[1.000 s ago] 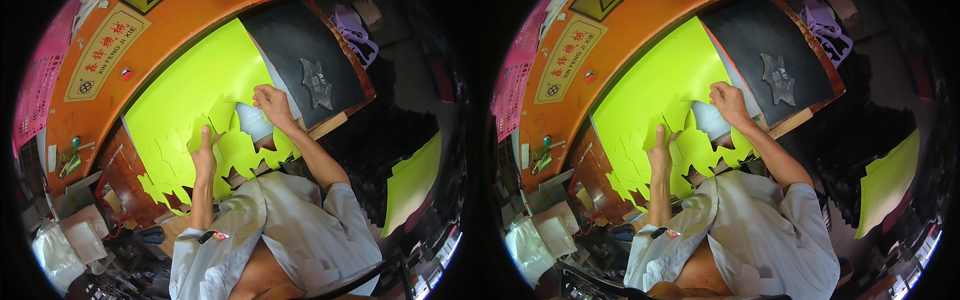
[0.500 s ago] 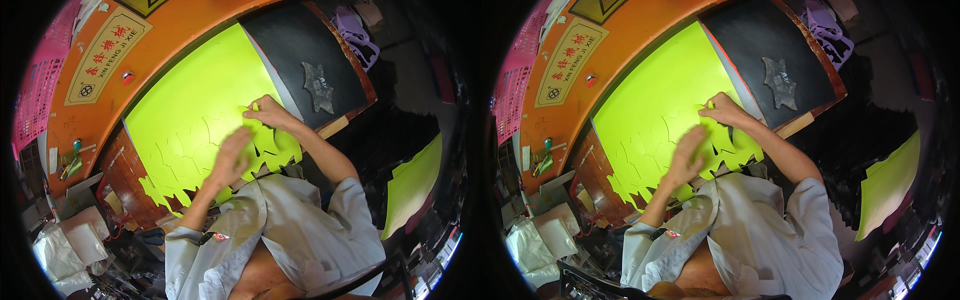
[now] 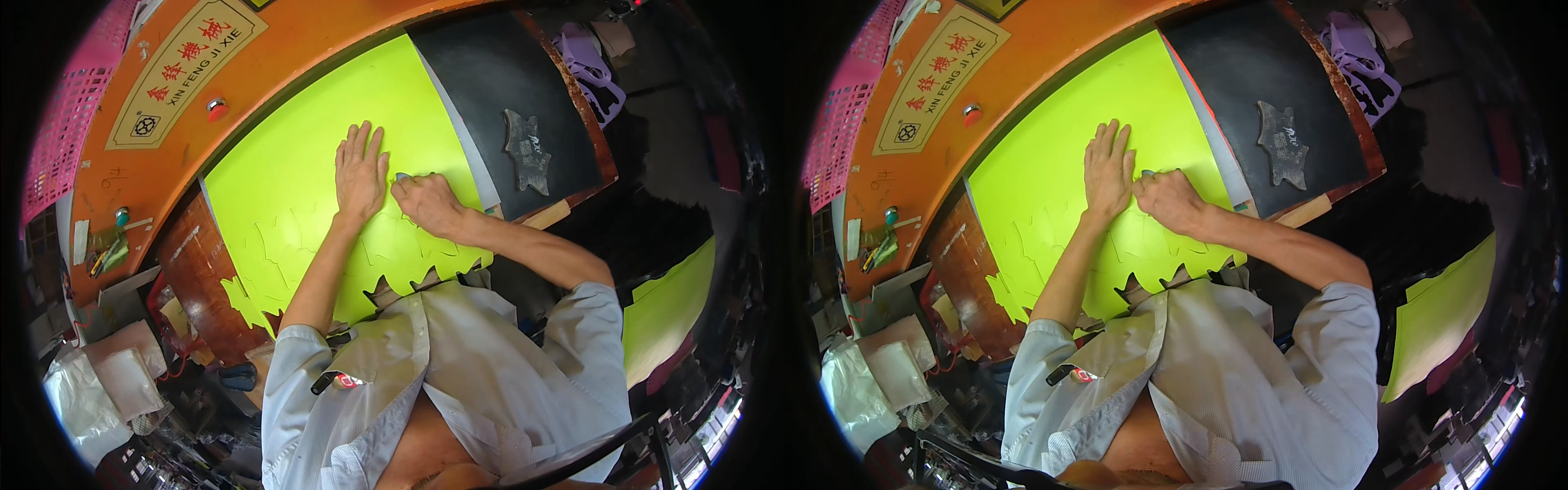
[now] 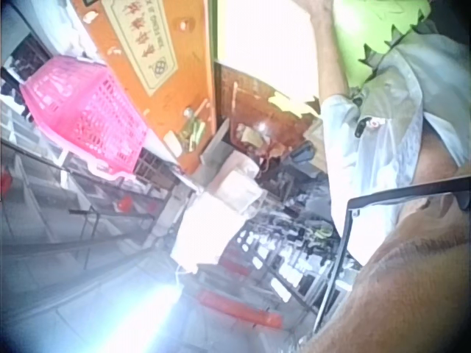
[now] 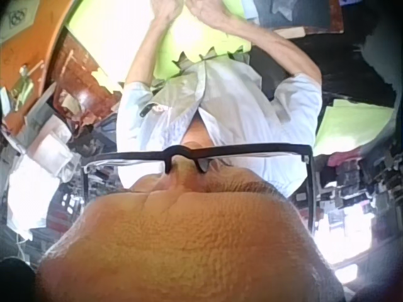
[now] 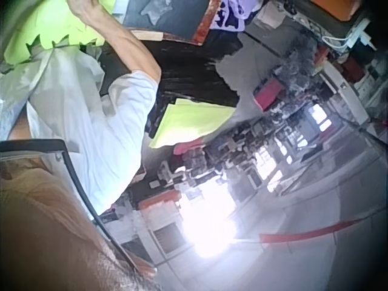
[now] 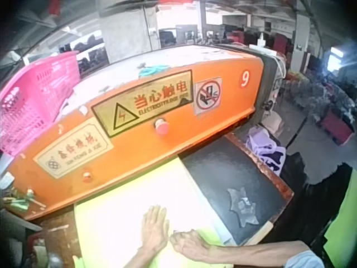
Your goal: The person repeatedly places a dark star-shaped template onto a lime-green adhesive sheet, presses it, and peels away the surrounding material to reveal cut shapes. The person also handles a purple star-shaped piece and sets it aside.
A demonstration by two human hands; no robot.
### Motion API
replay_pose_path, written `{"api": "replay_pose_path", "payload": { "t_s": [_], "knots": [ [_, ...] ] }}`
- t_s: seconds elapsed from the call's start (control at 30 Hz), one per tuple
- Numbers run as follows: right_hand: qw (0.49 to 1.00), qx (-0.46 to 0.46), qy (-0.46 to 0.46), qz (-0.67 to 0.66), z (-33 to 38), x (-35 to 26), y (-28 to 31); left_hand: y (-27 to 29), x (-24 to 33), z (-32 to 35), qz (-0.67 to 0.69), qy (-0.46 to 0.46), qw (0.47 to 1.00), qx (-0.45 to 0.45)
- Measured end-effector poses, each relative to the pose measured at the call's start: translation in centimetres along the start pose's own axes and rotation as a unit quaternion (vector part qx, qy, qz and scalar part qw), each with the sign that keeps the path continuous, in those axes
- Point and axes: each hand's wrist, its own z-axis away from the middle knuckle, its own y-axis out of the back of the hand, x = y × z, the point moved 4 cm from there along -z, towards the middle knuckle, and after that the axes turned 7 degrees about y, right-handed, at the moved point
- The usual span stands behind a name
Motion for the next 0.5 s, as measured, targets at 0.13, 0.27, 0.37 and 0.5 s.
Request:
{"api": "replay_pose_path", "payload": {
  "t_s": [0.13, 0.27, 0.37, 0.5],
  "knots": [
    [0.979, -0.087, -0.108, -0.146, -2.0, 4.2, 0.1, 0.2, 0.4, -0.3, -0.007, -0.001, 1.000, 0.011],
    [0.941, -0.234, -0.131, -0.207, -4.8, 5.8, 0.3, 0.1, 0.3, -0.3, -0.005, -0.003, 1.000, 0.022],
    [0.962, -0.239, -0.046, -0.125, -4.9, 4.0, 0.7, 0.0, 0.0, -0.3, -0.005, -0.004, 1.000, 0.017],
    [0.965, -0.085, 0.231, 0.090, -2.3, 0.6, 0.8, 0.2, -0.3, -0.5, 0.015, -0.002, 1.000, 0.016]
  ]
}}
